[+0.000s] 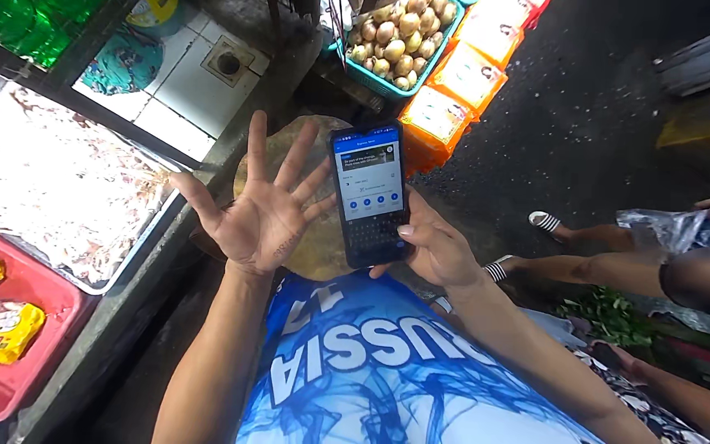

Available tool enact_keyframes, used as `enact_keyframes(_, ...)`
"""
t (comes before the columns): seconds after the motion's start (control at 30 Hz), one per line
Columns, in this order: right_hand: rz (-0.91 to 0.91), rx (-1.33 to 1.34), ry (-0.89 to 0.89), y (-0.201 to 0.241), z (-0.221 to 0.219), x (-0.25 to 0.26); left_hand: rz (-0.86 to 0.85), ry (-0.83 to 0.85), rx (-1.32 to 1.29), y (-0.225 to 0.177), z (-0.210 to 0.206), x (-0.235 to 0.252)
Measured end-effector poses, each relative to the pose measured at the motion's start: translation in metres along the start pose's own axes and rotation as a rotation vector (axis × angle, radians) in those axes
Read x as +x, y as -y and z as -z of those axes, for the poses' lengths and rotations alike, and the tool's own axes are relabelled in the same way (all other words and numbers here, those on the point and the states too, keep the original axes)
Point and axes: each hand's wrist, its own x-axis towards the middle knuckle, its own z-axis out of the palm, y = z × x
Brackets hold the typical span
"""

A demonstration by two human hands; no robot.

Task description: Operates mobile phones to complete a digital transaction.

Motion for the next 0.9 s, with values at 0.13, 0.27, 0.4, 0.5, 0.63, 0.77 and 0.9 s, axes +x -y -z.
enact_keyframes(0.13,0.011,-0.05,0.01,0.0003,-0.0003,0.0002,-0.025,-0.004,0.051,-0.0005,-0.0007,0.0014)
enact_keyframes(0.27,0.009,-0.041,-0.017,0.0,-0.0011,0.0006,-0.002,0.026,0.003,-0.0003,0.0027,0.004)
enact_keyframes(0.4,0.008,-0.011,-0.021,-0.0012,-0.0031,0.0024,0.01,0.012,0.083,-0.0032,0.0007,0.001)
enact_keyframes(0.5,-0.006,0.026,0.006,-0.0005,-0.0002,0.0017,0.012,-0.004,0.126,-0.0022,-0.0002,-0.0011)
enact_keyframes(0.63,-0.035,0.041,0.05,-0.0005,0.0013,-0.0004,0.004,-0.017,0.068,-0.0019,0.0012,-0.0016)
enact_keyframes(0.77,-0.027,0.071,0.078,-0.0015,0.0025,-0.0003,0.004,-0.004,0.039,-0.0027,0.0008,-0.0017)
enact_keyframes(0.9,-0.022,0.057,0.076,-0.0012,0.002,-0.0004,0.006,0.003,0.035,-0.0029,0.0001,-0.0004)
